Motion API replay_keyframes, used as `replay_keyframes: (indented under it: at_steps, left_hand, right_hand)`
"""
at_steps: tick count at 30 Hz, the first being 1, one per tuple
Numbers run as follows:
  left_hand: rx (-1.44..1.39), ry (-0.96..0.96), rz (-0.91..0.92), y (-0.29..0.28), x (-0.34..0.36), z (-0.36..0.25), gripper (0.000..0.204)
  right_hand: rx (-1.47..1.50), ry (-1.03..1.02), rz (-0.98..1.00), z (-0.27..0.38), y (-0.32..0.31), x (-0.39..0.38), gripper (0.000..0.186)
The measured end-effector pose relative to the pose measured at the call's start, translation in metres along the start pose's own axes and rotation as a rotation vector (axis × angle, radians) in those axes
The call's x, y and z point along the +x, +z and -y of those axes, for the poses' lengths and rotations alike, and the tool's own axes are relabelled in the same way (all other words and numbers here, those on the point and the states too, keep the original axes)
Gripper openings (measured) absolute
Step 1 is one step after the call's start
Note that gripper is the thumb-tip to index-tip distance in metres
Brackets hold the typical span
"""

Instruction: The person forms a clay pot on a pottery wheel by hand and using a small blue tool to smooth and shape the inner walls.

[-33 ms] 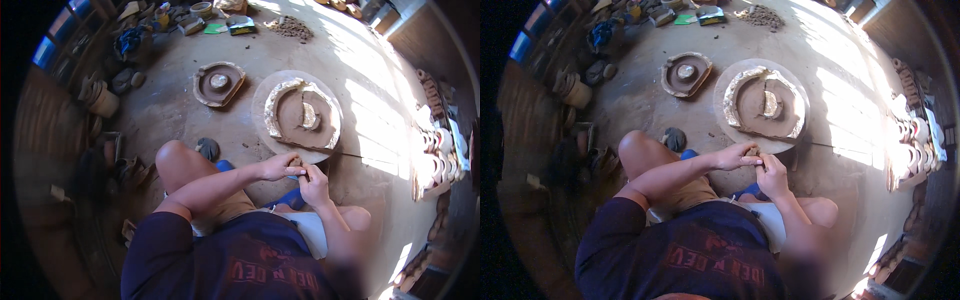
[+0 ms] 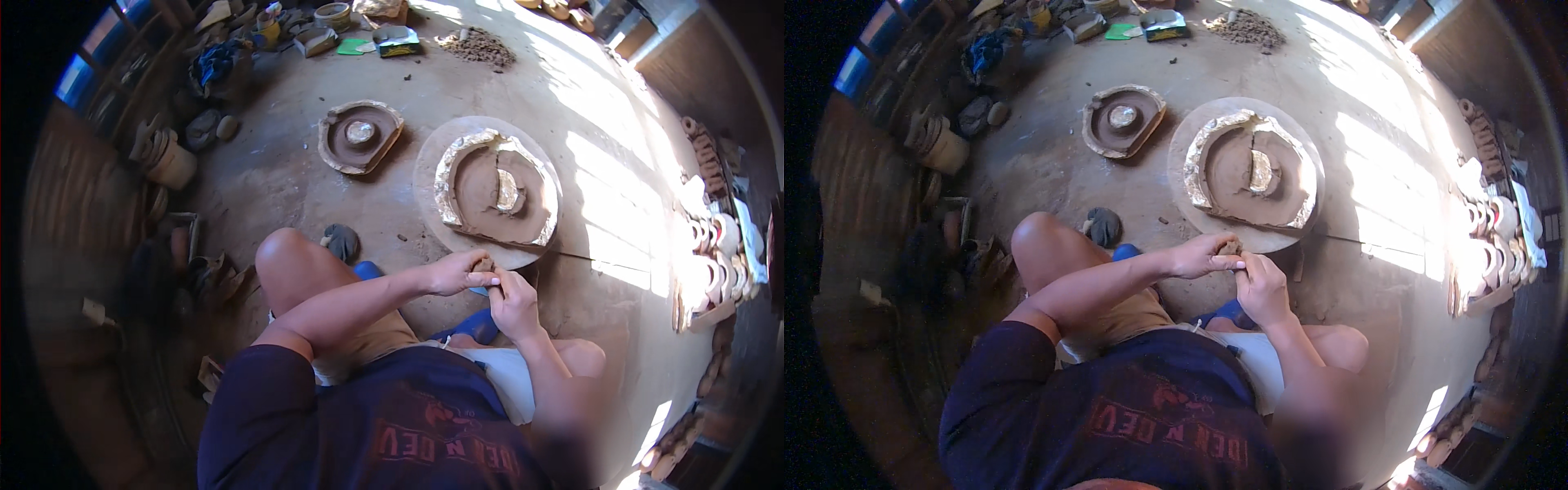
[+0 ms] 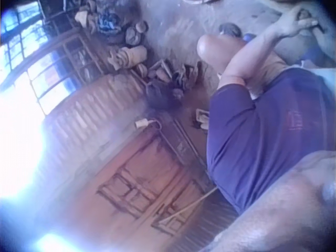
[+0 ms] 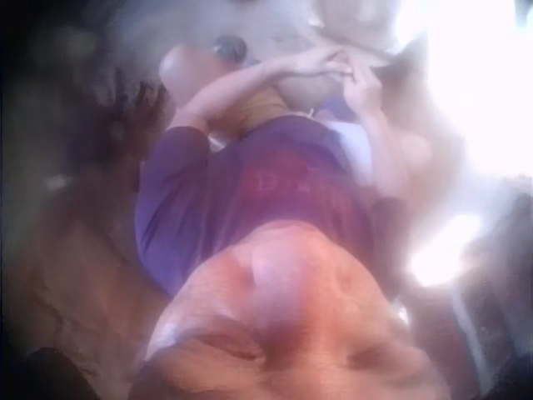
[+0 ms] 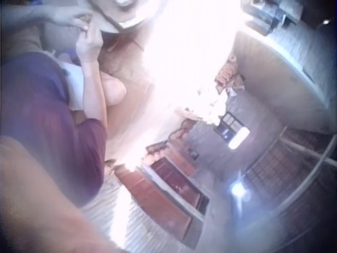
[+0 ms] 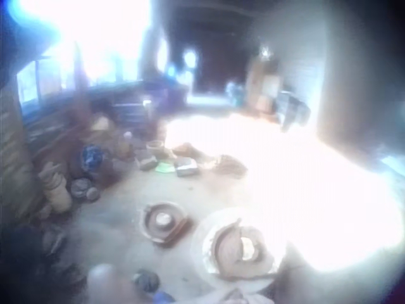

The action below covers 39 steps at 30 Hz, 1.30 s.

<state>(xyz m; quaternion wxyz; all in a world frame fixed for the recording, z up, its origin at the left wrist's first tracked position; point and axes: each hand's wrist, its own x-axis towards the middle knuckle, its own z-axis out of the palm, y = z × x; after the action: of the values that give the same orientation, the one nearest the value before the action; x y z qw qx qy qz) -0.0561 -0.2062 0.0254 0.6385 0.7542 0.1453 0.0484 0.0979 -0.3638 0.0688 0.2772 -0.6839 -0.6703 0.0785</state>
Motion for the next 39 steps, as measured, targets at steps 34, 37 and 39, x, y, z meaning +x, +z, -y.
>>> replay_keyframes:
  at_steps: [34,37,39]
  left_hand:
    - [-0.415,-0.190,-0.837,-0.075,0.023,0.048,0.042]
    - [-0.435,-0.174,-0.834,-0.078,0.025,0.052,0.040]
    - [-0.444,-0.196,-0.807,-0.077,0.025,0.051,0.038]
  right_hand:
    - [0.012,-0.141,0.191,-0.043,0.045,0.117,0.025]
    - [-0.096,-0.178,0.177,-0.051,0.045,0.111,0.026]
    - [-0.160,-0.210,0.153,-0.054,0.040,0.102,0.027]
